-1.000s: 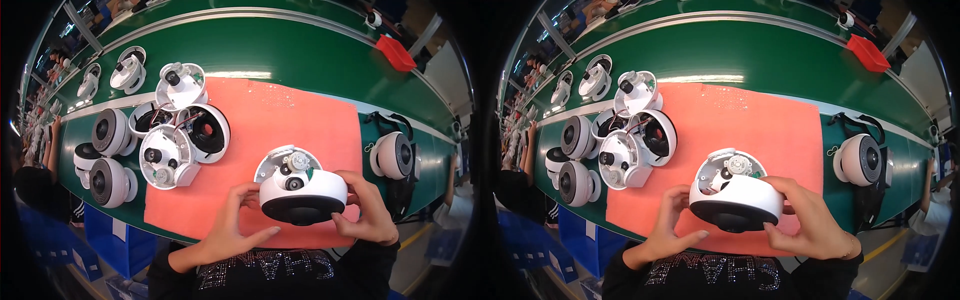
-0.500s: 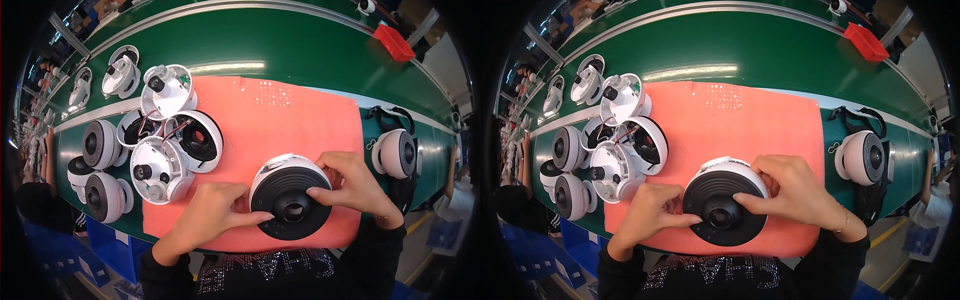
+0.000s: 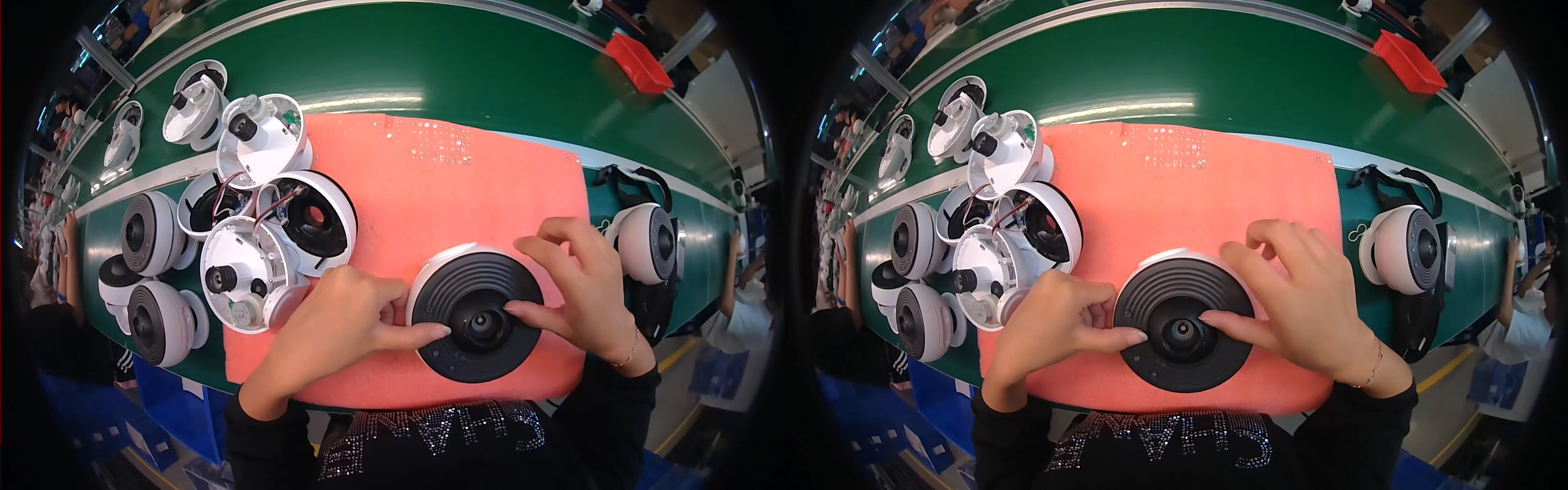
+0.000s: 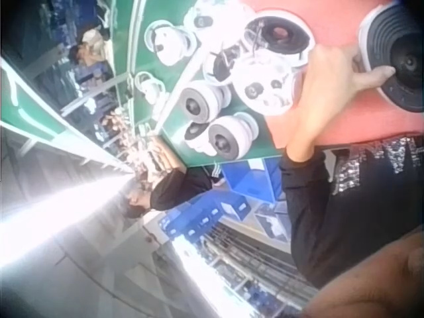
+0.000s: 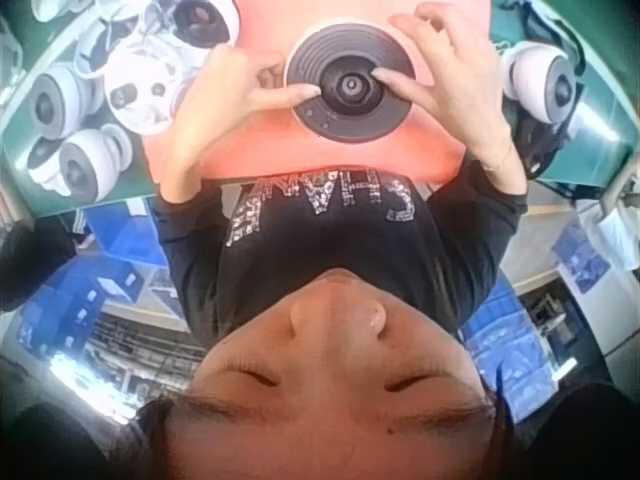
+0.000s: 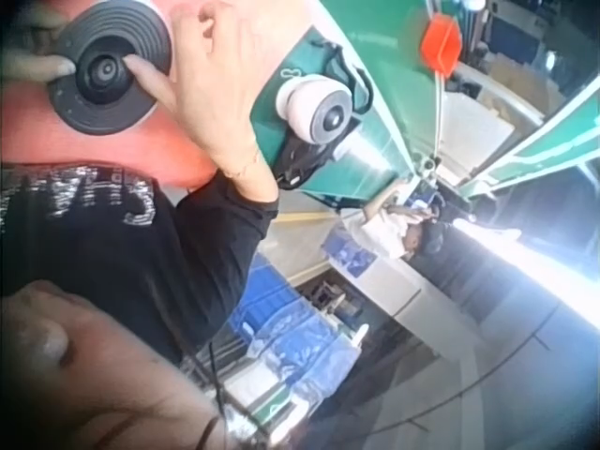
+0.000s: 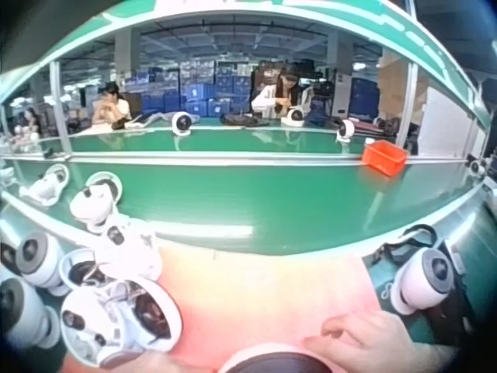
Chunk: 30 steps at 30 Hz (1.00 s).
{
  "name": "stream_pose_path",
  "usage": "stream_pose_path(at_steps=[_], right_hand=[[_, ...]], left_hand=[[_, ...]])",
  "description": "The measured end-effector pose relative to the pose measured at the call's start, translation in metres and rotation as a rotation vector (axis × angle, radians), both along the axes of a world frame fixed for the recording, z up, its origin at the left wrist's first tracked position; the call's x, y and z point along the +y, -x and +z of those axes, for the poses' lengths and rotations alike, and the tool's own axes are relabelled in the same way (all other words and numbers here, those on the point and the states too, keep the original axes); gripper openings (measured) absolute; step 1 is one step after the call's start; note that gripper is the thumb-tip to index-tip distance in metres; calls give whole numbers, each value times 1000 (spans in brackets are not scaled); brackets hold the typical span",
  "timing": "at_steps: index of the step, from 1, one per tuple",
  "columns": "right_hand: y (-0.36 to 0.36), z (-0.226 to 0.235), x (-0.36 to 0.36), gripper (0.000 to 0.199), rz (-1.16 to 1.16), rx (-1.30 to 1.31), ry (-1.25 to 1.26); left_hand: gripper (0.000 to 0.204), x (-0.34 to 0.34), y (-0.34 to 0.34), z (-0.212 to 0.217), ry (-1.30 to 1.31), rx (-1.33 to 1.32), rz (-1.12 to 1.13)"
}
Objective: Assembling parts of security cameras on a conveyor belt production line.
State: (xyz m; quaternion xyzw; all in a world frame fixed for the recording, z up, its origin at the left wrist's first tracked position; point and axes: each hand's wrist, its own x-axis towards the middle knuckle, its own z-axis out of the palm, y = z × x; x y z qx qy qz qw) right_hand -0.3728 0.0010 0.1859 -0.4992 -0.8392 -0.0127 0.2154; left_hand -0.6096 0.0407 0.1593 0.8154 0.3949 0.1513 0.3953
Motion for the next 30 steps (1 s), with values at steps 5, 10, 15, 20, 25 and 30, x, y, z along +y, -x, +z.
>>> stream_pose_path(at_steps=[5, 10, 15, 20, 25, 30], right_hand=[[10, 8, -8, 45, 354, 86, 146], [9, 18, -1, 53, 571, -11, 373], [-5, -16, -2, 61, 120, 296, 481], [-1, -21, -4, 57, 23, 809, 978], [0, -5, -9, 69, 63, 849, 805], [-3, -6, 16, 69, 190, 701, 412]], left_hand=[[41, 3, -1, 3, 26, -45, -31], [43, 5, 1, -3, -51, -11, -35], [43, -4, -5, -14, 206, 15, -9], [58, -18, -16, -48, 908, -564, 93], [79, -30, -22, -19, 44, -563, 37], [82, -19, -25, -2, -228, -538, 59]])
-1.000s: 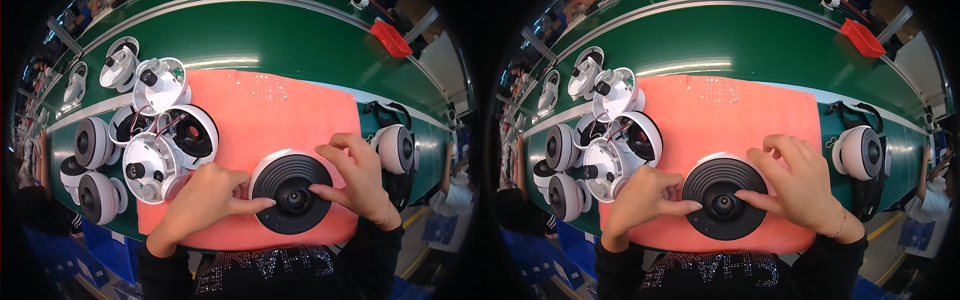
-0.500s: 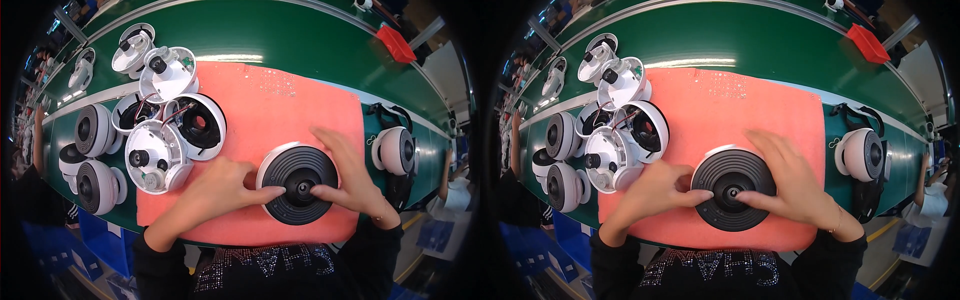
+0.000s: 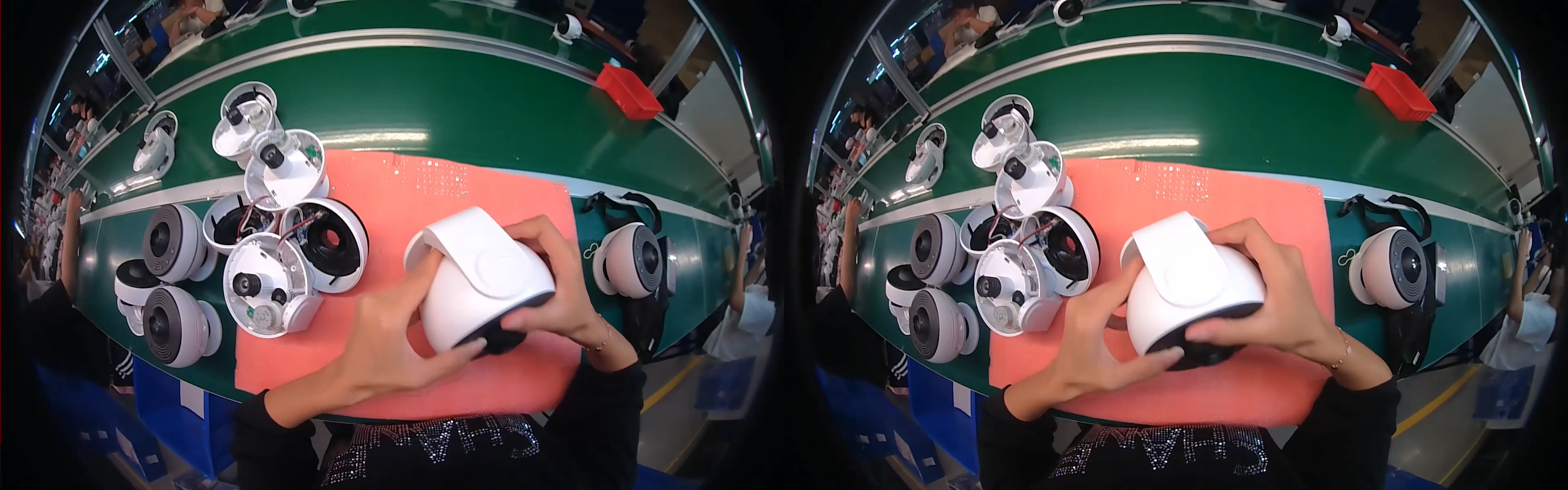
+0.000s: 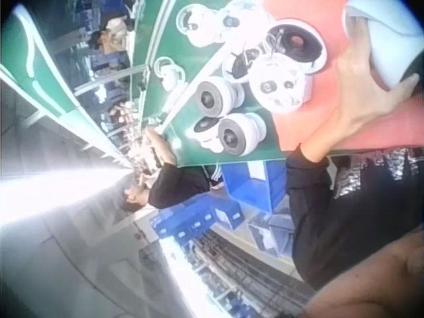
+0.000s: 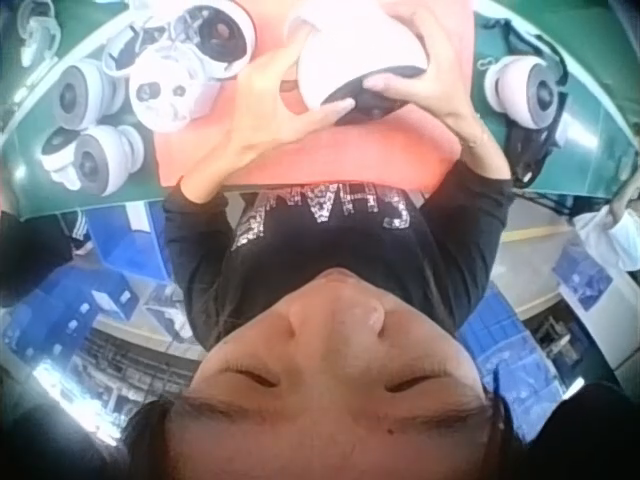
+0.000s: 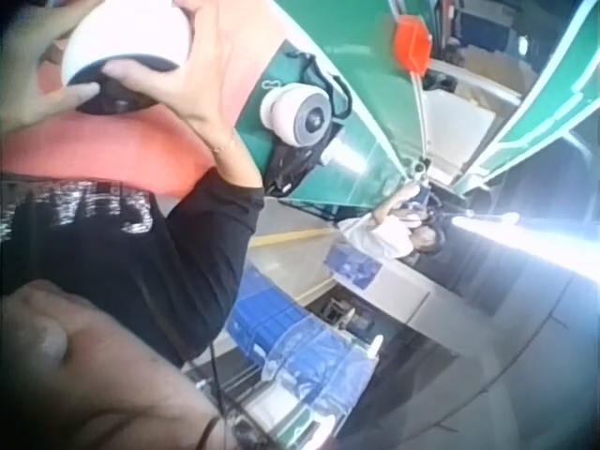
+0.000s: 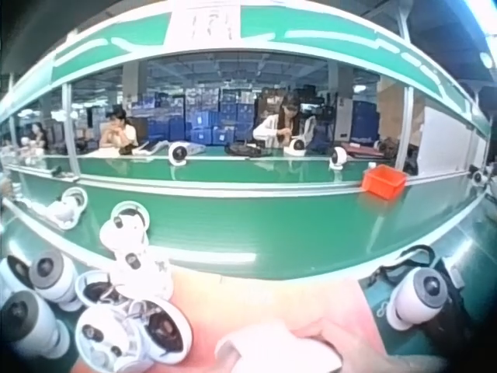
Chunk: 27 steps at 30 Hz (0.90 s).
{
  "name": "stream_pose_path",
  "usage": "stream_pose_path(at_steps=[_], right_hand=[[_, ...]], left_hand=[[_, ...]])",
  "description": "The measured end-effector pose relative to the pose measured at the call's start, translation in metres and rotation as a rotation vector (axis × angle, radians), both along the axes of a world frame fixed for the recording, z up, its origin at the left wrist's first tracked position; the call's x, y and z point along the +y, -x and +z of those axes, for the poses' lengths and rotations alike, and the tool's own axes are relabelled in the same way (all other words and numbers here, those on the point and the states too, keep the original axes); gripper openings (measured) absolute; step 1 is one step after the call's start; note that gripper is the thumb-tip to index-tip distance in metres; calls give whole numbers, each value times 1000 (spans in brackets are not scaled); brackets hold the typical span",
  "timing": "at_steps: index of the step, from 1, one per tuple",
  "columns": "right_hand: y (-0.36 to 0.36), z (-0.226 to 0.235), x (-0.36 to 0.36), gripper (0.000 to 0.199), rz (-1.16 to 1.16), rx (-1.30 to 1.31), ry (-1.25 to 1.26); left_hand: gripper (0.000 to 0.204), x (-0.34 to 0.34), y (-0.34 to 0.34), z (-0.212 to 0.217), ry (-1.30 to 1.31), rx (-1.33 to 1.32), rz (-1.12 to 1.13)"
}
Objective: Assembling parts of security cameras on a conveyor belt production line.
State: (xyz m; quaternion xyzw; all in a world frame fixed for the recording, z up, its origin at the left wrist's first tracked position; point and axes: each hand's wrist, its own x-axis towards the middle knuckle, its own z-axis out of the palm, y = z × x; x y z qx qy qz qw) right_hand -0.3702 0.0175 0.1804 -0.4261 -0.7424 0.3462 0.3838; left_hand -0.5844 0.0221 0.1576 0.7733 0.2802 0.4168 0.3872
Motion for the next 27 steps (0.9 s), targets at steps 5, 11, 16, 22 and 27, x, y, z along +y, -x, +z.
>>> stream_pose_path(at_steps=[5, 11, 16, 22, 27], right_hand=[[6, 13, 22, 78, 4, 229, 58], [25, 21, 23, 97, -57, 293, -198], [38, 22, 37, 91, -146, 270, -393], [32, -3, 93, 74, -156, 626, -150], [-16, -26, 157, 60, -233, 1293, 697]], left_hand=[[82, 29, -3, -1, 151, -151, 12], [68, 54, -29, -9, 538, -964, -97], [74, 79, -52, -9, 461, -1135, -43], [59, 110, -49, 8, 660, -938, -31], [64, 105, -64, -6, 828, -818, 3]])
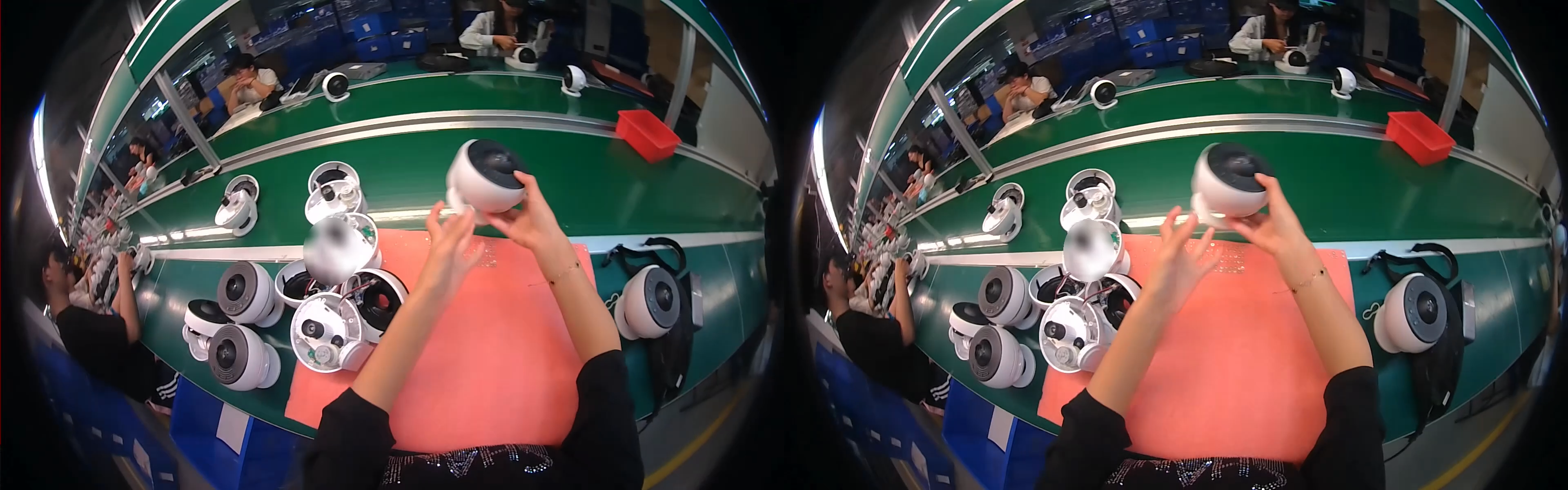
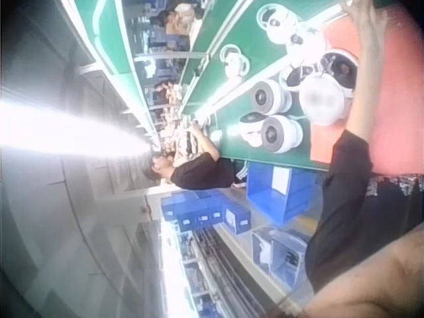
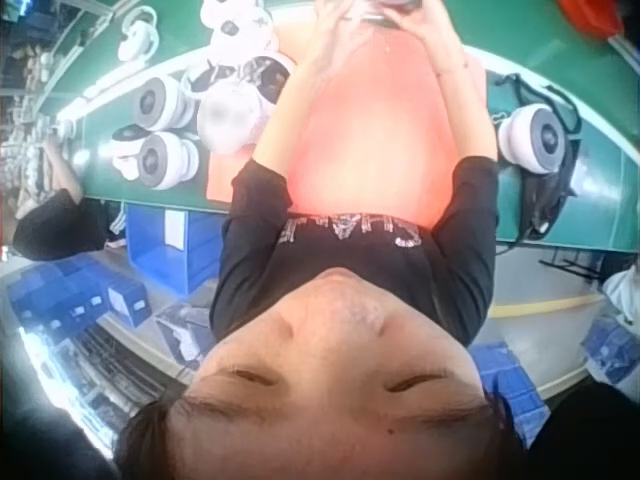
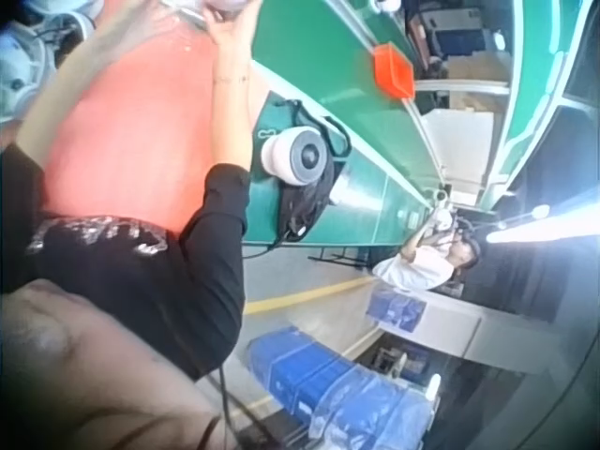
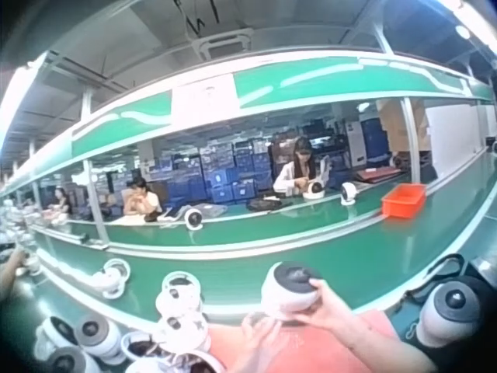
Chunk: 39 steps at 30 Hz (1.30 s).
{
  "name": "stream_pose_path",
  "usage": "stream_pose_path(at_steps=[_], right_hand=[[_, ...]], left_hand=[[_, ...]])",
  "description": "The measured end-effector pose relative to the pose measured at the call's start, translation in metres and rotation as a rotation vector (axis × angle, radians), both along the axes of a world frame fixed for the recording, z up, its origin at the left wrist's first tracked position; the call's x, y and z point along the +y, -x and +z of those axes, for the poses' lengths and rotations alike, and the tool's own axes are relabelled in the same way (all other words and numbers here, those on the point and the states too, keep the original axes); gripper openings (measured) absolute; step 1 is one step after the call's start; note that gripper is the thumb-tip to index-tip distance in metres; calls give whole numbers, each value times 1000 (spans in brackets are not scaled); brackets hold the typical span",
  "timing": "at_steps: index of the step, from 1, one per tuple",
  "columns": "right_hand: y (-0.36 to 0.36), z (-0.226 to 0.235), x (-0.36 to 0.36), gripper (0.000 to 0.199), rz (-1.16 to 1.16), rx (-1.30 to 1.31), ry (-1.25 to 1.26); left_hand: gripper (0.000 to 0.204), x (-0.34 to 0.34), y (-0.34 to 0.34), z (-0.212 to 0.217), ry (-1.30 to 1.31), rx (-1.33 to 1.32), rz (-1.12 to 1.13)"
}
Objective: Assembling parts of security cameras on a conveyor belt production line.
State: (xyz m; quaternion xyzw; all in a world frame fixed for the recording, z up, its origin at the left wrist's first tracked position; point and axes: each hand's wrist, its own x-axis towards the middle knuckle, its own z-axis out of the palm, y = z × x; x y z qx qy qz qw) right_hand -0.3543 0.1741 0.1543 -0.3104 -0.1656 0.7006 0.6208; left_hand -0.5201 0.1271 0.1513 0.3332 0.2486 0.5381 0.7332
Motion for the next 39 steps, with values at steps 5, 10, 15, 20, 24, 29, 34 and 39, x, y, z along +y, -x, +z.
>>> stream_pose_path(at_steps=[5, 10, 15, 20, 24, 29, 34, 39], right_hand=[[-47, -57, 74, 68, -264, -166, -24], [-48, -58, 79, 80, -344, -153, 139], [61, -61, 75, 77, -83, -19, 166], [135, -59, 123, 68, -27, -1603, -754], [141, -60, 158, 56, -320, -2196, -1175], [133, -82, 172, 21, -484, -2115, -1334], [111, -70, 166, 14, -655, -2156, -1507], [57, -38, 147, 20, -636, -2122, -1595]], left_hand=[[52, -37, 26, -32, -27, 104, -59], [40, -92, 55, -47, -11, 287, -227], [28, -99, 78, -70, -2, 129, -464], [28, -97, 83, -80, 79, 35, -414], [28, -102, 81, -82, 69, 28, -427], [30, -104, 79, -86, 51, 35, -504], [30, -103, 80, -84, 87, 42, -489], [28, -93, 76, -89, 41, 91, -465]])
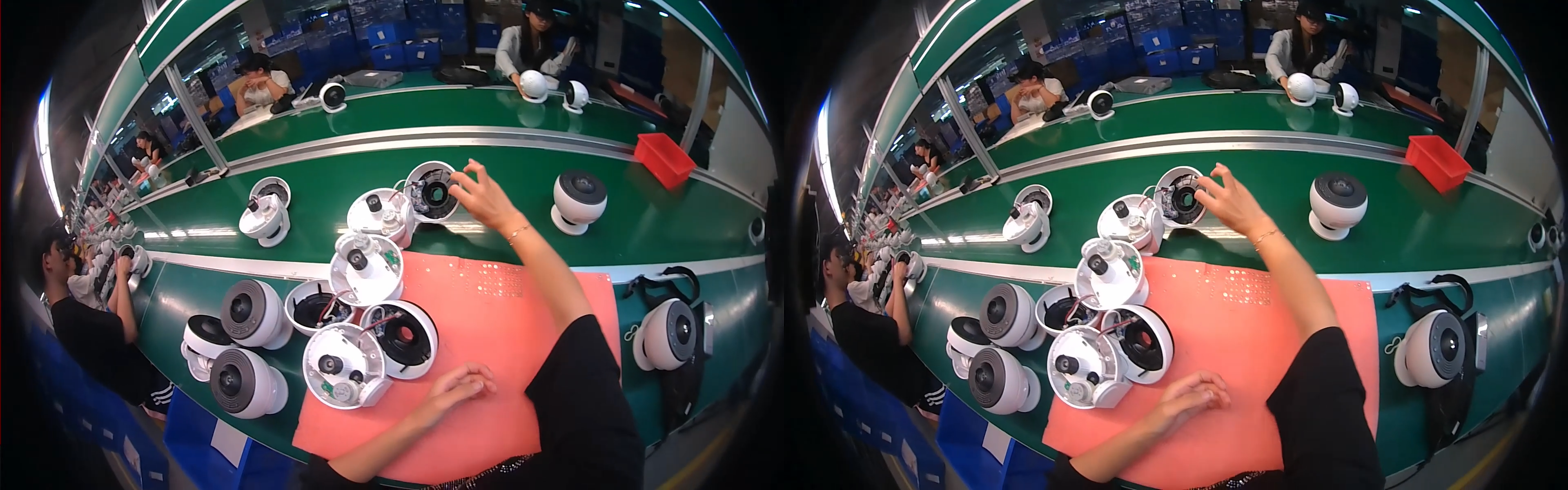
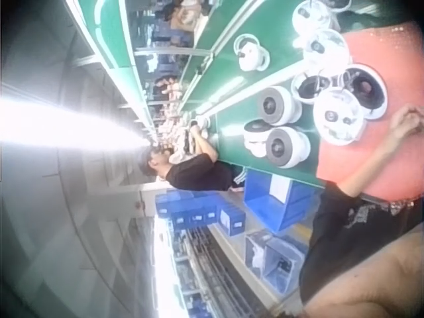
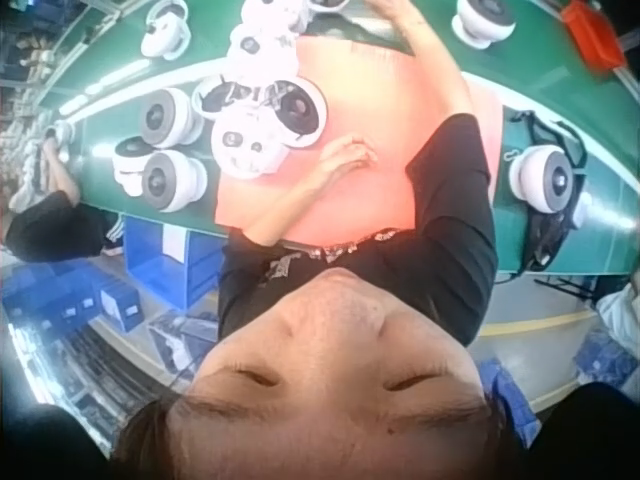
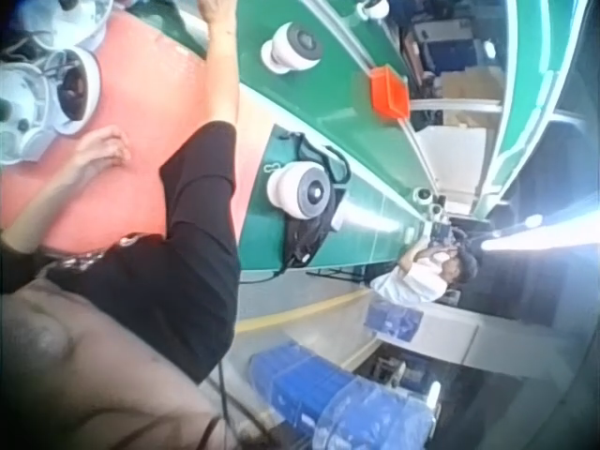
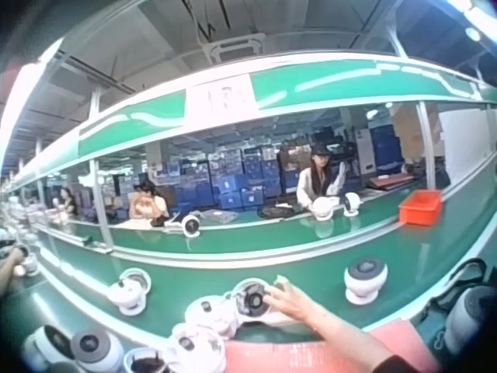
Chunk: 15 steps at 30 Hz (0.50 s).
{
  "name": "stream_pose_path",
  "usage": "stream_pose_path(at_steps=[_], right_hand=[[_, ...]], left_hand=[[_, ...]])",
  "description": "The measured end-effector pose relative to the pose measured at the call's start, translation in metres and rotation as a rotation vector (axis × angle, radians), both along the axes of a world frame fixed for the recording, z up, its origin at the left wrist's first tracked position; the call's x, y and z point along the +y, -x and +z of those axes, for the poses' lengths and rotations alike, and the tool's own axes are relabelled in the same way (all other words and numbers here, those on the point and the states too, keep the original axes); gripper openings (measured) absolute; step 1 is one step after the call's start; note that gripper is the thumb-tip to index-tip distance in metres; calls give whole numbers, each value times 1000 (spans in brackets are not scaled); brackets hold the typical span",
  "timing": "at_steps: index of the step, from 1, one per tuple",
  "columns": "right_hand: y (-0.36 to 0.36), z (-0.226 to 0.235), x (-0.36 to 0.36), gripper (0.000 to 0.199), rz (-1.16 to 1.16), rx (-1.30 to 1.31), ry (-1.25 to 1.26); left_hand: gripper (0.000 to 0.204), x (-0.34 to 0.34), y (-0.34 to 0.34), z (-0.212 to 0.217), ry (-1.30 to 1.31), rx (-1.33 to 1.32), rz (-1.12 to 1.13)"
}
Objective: Assembling parts of security cameras on a conveyor belt production line.
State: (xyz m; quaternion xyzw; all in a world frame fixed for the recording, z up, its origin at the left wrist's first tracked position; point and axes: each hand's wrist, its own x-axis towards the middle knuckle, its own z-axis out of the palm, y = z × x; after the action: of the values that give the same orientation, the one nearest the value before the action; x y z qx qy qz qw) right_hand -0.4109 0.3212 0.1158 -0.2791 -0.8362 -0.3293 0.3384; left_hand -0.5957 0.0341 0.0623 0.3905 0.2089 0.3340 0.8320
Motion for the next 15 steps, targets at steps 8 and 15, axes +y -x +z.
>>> stream_pose_path(at_steps=[8, 15], right_hand=[[-62, 57, -93, 42, 64, 51, 246], [-72, 80, -164, 45, 96, 246, 598]], left_hand=[[37, 11, -25, 35, -61, 113, 277], [58, 68, -81, 46, 113, -71, 708]])
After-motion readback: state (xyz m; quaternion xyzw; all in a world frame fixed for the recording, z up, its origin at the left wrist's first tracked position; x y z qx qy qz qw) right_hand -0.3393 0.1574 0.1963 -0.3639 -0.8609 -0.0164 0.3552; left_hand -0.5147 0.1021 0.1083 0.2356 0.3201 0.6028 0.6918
